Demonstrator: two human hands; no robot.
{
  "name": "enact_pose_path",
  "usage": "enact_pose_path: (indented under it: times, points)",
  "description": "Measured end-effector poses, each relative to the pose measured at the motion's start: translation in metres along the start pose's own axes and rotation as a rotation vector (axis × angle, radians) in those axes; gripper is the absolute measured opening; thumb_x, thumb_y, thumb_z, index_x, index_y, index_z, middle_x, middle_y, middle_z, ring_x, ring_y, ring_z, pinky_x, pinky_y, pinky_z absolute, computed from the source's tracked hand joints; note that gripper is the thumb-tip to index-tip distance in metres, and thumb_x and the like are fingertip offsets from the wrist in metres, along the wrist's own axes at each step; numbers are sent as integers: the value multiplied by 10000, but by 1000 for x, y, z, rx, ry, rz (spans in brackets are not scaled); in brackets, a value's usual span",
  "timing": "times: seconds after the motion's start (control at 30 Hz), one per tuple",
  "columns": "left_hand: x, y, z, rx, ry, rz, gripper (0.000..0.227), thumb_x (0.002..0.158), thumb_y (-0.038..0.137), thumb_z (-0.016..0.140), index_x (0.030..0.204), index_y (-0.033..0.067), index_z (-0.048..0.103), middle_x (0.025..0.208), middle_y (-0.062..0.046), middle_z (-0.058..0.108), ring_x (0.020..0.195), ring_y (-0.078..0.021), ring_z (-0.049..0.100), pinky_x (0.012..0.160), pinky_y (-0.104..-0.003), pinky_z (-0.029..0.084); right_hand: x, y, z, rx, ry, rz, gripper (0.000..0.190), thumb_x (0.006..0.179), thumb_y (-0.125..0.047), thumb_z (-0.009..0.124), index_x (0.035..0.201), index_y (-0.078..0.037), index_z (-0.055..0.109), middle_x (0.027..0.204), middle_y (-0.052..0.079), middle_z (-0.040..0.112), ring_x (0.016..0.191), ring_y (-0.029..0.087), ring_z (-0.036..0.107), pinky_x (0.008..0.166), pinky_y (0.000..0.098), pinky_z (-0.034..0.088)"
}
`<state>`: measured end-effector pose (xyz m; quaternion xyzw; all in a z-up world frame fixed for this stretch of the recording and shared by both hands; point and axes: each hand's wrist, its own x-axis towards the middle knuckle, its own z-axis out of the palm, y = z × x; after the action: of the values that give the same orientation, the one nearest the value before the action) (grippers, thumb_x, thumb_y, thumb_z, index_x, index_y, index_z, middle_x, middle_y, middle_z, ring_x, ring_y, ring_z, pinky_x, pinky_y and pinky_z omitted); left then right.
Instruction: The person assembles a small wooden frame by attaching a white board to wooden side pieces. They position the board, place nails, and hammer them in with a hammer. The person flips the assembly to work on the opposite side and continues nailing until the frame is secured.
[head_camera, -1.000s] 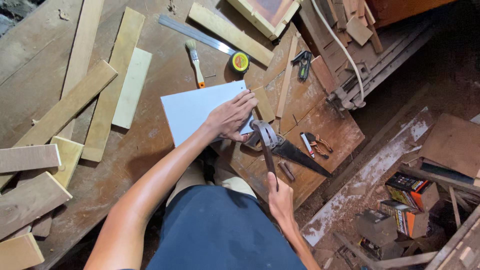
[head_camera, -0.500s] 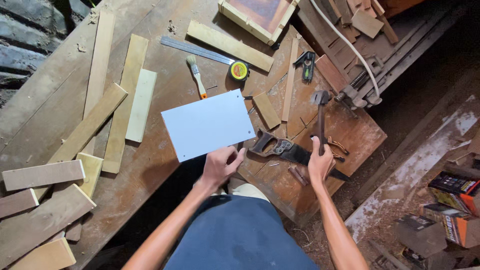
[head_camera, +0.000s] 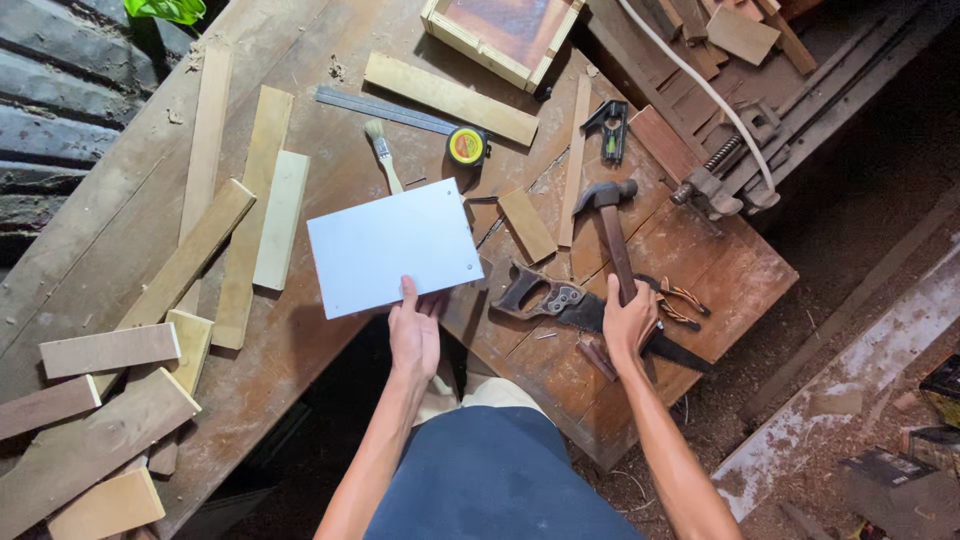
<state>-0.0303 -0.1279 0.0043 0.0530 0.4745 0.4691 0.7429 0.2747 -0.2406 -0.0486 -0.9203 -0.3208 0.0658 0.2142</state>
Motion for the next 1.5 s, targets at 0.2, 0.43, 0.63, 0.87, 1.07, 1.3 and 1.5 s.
enact_pose_path:
  times: [0.2, 0.43, 0.63, 0.87, 1.07, 1.3, 1.5]
  points:
    - [-22, 38, -11, 138, -169, 52, 451, 1076, 344, 593, 1299, -48, 599, 1261, -136, 665, 1167, -243, 635, 1055, -442, 493, -14, -82, -35, 457, -362, -4, 493, 965, -396, 730, 1306, -60, 614, 1292, 186, 632, 1188, 285, 614, 1061, 413, 488]
    - [-28, 67, -9, 67, -72, -80, 458, 999, 300, 594, 1342, -3, 581, 1297, -85, 672, 1177, -202, 645, 1047, -389, 490, -7, -179, -85, 858, -943, -443, 899, 735, -391, 851, 1463, -58, 441, 1429, 119, 547, 1361, 238, 494, 1149, 383, 354]
    - [-31, 80, -11, 93, -111, -148, 525, 1000, 313, 547, 1405, -21, 531, 1377, -116, 647, 1242, -222, 627, 1083, -394, 467, -19, -198, -85, 641, -878, -555, 687, 664, -224, 845, 1267, -34, 577, 1205, 142, 672, 1138, 232, 632, 1019, 374, 486]
    - [-17, 67, -10, 168, -78, -220, 582, 1041, 396, 472, 1391, -66, 525, 1340, -161, 654, 1172, -234, 654, 1005, -376, 515, -57, -190, -41, 589, -504, -590, 253, 778, -208, 719, 888, -33, 573, 729, 141, 636, 629, 231, 633, 589, 369, 523]
    - [-10, 49, -10, 422, 29, -45, 652, 1038, 481, 462, 1359, -78, 558, 1236, -130, 675, 1062, -177, 658, 910, -333, 539, -57, -193, -43, 650, -432, -772, 266, 754, -203, 706, 901, -23, 576, 679, 159, 595, 578, 278, 642, 580, 368, 516]
    - [-12, 42, -12, 405, 25, 20, 679, 1016, 518, 469, 1361, -62, 552, 1218, -114, 677, 1060, -165, 656, 903, -323, 546, -47, -201, -52, 571, -506, -887, 359, 705, -217, 794, 857, -11, 544, 682, 175, 572, 606, 323, 627, 582, 389, 493]
    - [-12, 68, -24, 819, 14, 34, 821, 1023, 659, 312, 1203, -47, 692, 1020, -135, 761, 926, -160, 718, 847, -318, 573, -69, -205, -77, 314, -677, -1052, 365, 617, -101, 820, 916, -46, 618, 905, 121, 630, 913, 310, 603, 845, 393, 465]
